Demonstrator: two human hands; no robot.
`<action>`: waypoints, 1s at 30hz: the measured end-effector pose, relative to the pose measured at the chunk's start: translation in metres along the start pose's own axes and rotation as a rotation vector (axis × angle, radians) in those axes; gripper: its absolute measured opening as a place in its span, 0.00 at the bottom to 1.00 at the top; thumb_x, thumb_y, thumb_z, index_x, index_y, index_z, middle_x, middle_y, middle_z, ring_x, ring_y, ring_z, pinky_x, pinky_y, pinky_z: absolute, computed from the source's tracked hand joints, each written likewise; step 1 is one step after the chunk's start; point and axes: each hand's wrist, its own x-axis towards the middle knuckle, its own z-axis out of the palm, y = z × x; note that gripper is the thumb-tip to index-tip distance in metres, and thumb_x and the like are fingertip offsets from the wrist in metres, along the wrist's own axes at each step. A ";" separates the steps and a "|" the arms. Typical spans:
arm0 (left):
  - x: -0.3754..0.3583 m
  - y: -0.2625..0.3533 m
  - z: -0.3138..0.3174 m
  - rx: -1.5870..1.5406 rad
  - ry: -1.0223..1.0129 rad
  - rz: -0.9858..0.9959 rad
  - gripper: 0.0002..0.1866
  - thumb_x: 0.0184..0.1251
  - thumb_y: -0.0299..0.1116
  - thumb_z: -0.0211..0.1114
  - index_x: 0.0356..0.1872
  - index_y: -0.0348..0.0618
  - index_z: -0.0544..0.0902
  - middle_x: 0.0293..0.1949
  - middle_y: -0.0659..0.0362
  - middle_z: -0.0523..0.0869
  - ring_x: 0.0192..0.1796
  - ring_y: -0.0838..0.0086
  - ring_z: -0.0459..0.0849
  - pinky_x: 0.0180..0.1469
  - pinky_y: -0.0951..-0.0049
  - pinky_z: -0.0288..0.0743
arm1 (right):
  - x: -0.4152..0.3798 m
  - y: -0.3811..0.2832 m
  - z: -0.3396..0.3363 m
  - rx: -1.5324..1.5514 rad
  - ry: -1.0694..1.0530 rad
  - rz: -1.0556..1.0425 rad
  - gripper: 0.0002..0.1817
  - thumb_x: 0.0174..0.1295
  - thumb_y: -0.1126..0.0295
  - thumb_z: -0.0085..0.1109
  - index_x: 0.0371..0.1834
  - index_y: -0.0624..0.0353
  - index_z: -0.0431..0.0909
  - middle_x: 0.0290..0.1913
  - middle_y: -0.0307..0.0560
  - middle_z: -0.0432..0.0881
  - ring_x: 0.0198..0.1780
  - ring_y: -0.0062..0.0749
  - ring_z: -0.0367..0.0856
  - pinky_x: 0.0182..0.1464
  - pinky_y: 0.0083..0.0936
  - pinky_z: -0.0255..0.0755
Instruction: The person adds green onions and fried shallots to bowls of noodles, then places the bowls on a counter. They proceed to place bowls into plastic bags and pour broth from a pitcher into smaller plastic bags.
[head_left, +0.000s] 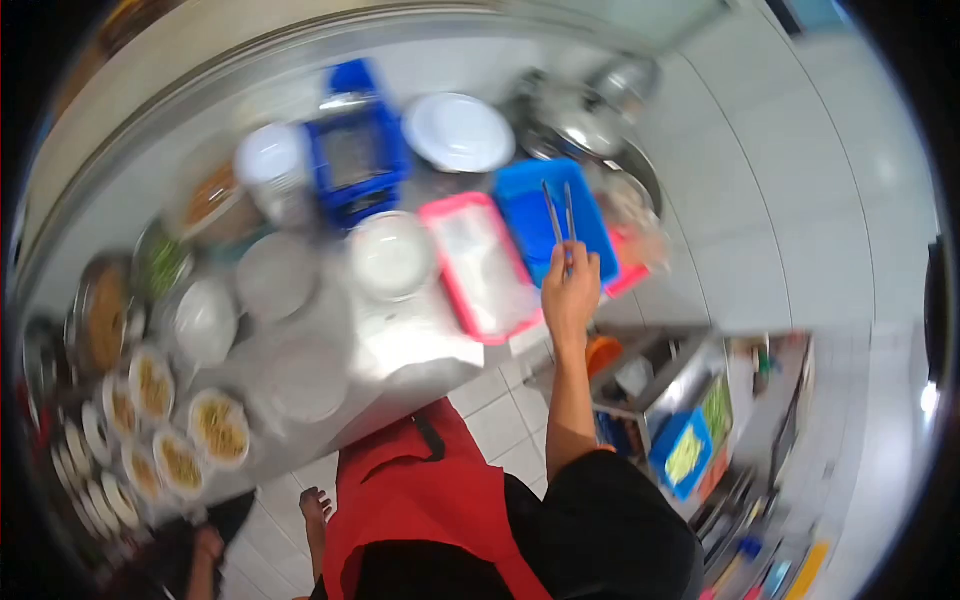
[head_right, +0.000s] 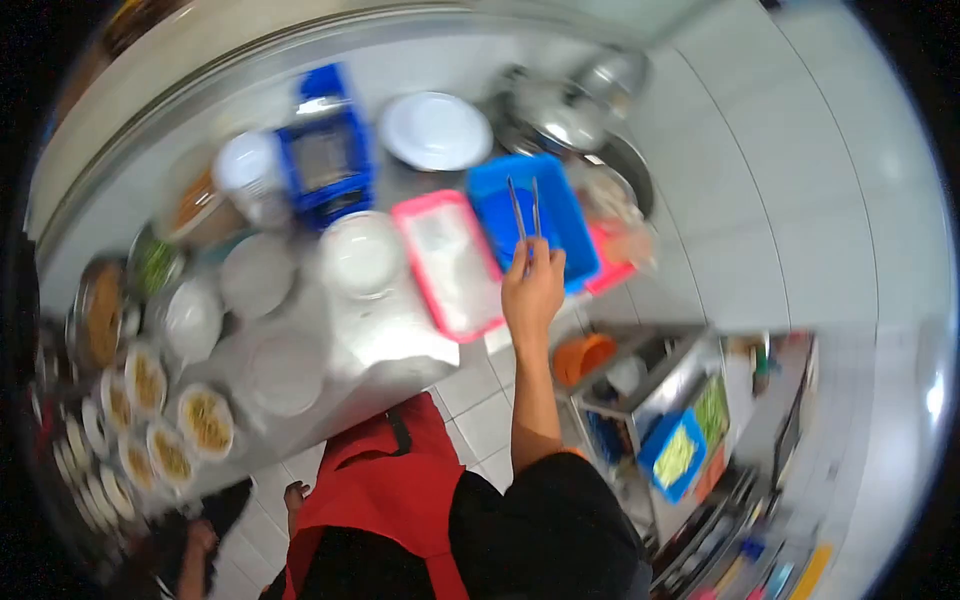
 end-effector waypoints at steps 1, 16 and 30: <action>0.009 0.018 0.011 0.068 -0.042 0.012 0.18 0.60 0.41 0.55 0.51 0.51 0.73 0.40 0.57 0.80 0.29 0.69 0.76 0.30 0.68 0.68 | 0.018 0.030 -0.005 -0.060 0.046 0.062 0.07 0.62 0.66 0.56 0.38 0.55 0.78 0.33 0.54 0.75 0.33 0.48 0.76 0.34 0.40 0.69; -0.009 0.088 0.115 0.287 -0.105 0.120 0.19 0.63 0.46 0.55 0.46 0.43 0.77 0.41 0.54 0.83 0.38 0.65 0.81 0.40 0.66 0.74 | 0.163 0.185 0.010 -0.332 -0.155 0.270 0.14 0.55 0.63 0.53 0.41 0.54 0.80 0.36 0.59 0.83 0.41 0.56 0.82 0.43 0.47 0.73; -0.038 0.010 0.096 0.117 0.304 0.253 0.18 0.60 0.40 0.58 0.45 0.39 0.81 0.40 0.48 0.85 0.44 0.63 0.82 0.48 0.67 0.75 | 0.068 -0.007 0.049 -0.017 -0.121 -0.148 0.16 0.64 0.61 0.56 0.45 0.64 0.77 0.41 0.53 0.83 0.42 0.44 0.82 0.43 0.35 0.73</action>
